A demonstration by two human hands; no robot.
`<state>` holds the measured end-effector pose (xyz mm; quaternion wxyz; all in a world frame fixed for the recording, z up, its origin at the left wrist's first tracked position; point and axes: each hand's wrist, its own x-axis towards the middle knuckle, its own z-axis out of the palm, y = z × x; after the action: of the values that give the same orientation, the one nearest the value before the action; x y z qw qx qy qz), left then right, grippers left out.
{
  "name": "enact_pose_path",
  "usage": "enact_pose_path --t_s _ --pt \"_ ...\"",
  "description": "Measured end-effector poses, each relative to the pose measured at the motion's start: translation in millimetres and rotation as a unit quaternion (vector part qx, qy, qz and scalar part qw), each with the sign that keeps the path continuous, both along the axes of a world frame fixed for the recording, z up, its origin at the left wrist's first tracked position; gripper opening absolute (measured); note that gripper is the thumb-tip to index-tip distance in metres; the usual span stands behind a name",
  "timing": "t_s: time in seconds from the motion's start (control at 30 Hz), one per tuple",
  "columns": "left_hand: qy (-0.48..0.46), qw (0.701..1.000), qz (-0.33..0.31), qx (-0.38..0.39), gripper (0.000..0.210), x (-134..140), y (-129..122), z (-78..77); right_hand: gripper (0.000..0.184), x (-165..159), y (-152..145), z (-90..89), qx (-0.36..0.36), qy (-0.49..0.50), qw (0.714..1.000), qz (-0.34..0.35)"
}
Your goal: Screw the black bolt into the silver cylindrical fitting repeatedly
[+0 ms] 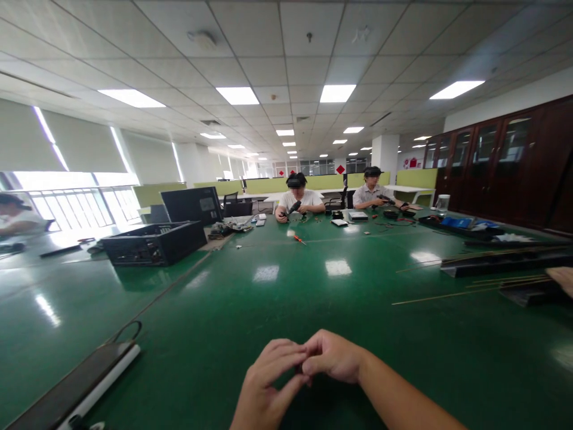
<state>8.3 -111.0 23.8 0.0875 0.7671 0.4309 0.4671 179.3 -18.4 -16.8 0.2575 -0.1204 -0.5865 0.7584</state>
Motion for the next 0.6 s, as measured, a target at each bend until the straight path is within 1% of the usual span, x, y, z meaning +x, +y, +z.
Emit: enact_pose_path --t_s 0.07,0.1,0.17,0.2,0.23,0.27,0.33,0.4,0.47,0.5,0.53,0.6 --pt "-0.030 0.999 -0.035 -0.008 0.022 12 10 -0.1 0.031 -1 1 -5.9 -0.014 0.030 0.999 -0.018" --pt "-0.043 0.998 -0.038 -0.015 0.020 15 11 -1.5 0.032 1 3 -8.9 -0.020 0.038 0.999 -0.027" --pt "-0.058 0.998 -0.015 -0.028 0.017 12 8 -5.8 0.036 6 7 -14.2 -0.026 0.024 0.999 -0.030" --pt "-0.062 0.997 0.009 -0.035 0.016 6 3 -8.1 0.038 9 9 -16.0 -0.026 0.007 0.999 -0.032" --pt "-0.069 0.996 0.047 -0.041 0.016 -2 -3 -9.9 0.039 13 11 -17.2 -0.023 -0.019 0.999 -0.029" --pt "-0.080 0.991 0.093 -0.045 0.018 -14 -11 -11.0 0.039 17 12 -17.8 -0.016 -0.043 0.998 -0.045" --pt "-0.113 0.971 0.207 -0.047 0.028 -42 -30 -9.9 0.038 24 14 -17.7 -0.001 -0.071 0.993 -0.090" --pt "-0.139 0.931 0.336 -0.033 0.038 -76 -54 -3.5 0.038 30 15 -16.9 0.014 -0.092 0.989 -0.115" --pt "-0.125 0.884 0.451 -0.018 0.043 -112 -77 6.3 0.036 34 16 -16.2 0.009 -0.100 0.989 -0.109" --pt "-0.104 0.862 0.496 -0.008 0.043 -128 -87 11.0 0.036 35 16 -15.9 0.017 -0.108 0.989 -0.100" --pt "-0.078 0.847 0.526 -0.002 0.043 -144 -95 14.8 0.035 36 16 -15.7 0.020 -0.113 0.989 -0.095" --pt "-0.041 0.830 0.556 0.014 0.044 -170 -106 17.8 0.035 37 16 -15.2 0.012 -0.109 0.990 -0.090"
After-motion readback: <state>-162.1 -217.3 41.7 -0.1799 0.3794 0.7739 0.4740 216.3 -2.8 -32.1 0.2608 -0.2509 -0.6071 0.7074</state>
